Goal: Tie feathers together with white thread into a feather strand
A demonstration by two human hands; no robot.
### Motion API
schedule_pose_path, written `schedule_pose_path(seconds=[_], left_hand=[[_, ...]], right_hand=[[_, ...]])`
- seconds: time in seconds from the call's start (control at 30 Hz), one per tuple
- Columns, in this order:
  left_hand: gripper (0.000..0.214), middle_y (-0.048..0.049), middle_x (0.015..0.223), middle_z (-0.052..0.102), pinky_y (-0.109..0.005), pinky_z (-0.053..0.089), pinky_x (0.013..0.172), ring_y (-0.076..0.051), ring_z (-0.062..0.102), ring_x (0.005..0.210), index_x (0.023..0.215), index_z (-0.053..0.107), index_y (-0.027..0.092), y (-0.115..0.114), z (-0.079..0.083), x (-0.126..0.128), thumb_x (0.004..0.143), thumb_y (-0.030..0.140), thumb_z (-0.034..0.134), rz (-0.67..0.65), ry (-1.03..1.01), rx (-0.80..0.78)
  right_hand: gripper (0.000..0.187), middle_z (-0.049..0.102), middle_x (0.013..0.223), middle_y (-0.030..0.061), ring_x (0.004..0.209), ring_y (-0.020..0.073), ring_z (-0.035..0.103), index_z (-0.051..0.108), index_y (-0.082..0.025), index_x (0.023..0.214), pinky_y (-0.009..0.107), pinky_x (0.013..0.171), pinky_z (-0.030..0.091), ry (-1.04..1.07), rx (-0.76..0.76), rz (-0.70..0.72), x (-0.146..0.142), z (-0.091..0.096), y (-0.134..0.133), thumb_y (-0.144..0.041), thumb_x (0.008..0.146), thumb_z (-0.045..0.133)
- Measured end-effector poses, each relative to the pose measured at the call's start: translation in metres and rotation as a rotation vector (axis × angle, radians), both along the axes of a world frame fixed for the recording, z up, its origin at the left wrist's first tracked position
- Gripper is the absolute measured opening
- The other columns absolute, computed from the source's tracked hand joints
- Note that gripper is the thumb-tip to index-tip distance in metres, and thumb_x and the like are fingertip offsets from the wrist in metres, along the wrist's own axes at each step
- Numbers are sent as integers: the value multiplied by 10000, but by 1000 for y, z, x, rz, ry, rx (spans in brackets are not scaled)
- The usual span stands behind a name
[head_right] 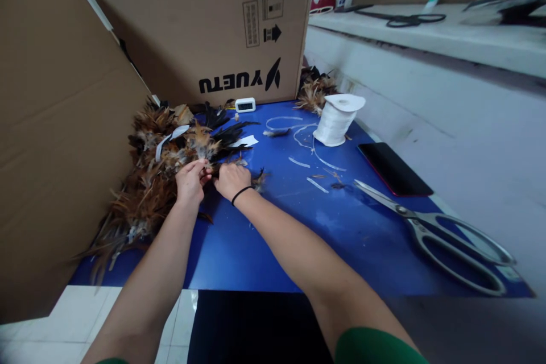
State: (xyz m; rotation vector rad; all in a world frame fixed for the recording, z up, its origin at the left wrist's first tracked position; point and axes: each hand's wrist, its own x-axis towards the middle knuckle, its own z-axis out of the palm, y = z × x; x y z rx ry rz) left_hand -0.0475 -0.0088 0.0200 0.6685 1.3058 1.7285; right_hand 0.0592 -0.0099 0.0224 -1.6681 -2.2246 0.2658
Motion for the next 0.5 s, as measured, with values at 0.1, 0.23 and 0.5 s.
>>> schedule_pose_path(seconds=[0.1,0.23,0.5], left_hand=[[195,-4,578,592,-188,424,414,-85,544,473,682,646,110,1,0,0,560,247,713,0,-13,-6],[207,12,529,569,-191,426,409,-79,525,434,697,646,110,0,0,0,571,260,714,-8,-7,-16],[248,17,576,577,-168,260,315,-23,395,335,731,662,109,-9,7,9,591,302,731,-140,45,78]], right_hand=[[261,689,890,172,852,279,652,673,-120,918,347,707,470,4,-45,-38,-5,0,4,-280,762,539],[161,701,812,131,790,239,665,677,-155,771,306,679,472,177,-115,-66,8,-1,11,-234,744,539],[62,622,525,-6,417,91,545,568,-180,702,182,432,403,847,-275,-53,37,-15,9,-225,739,549]])
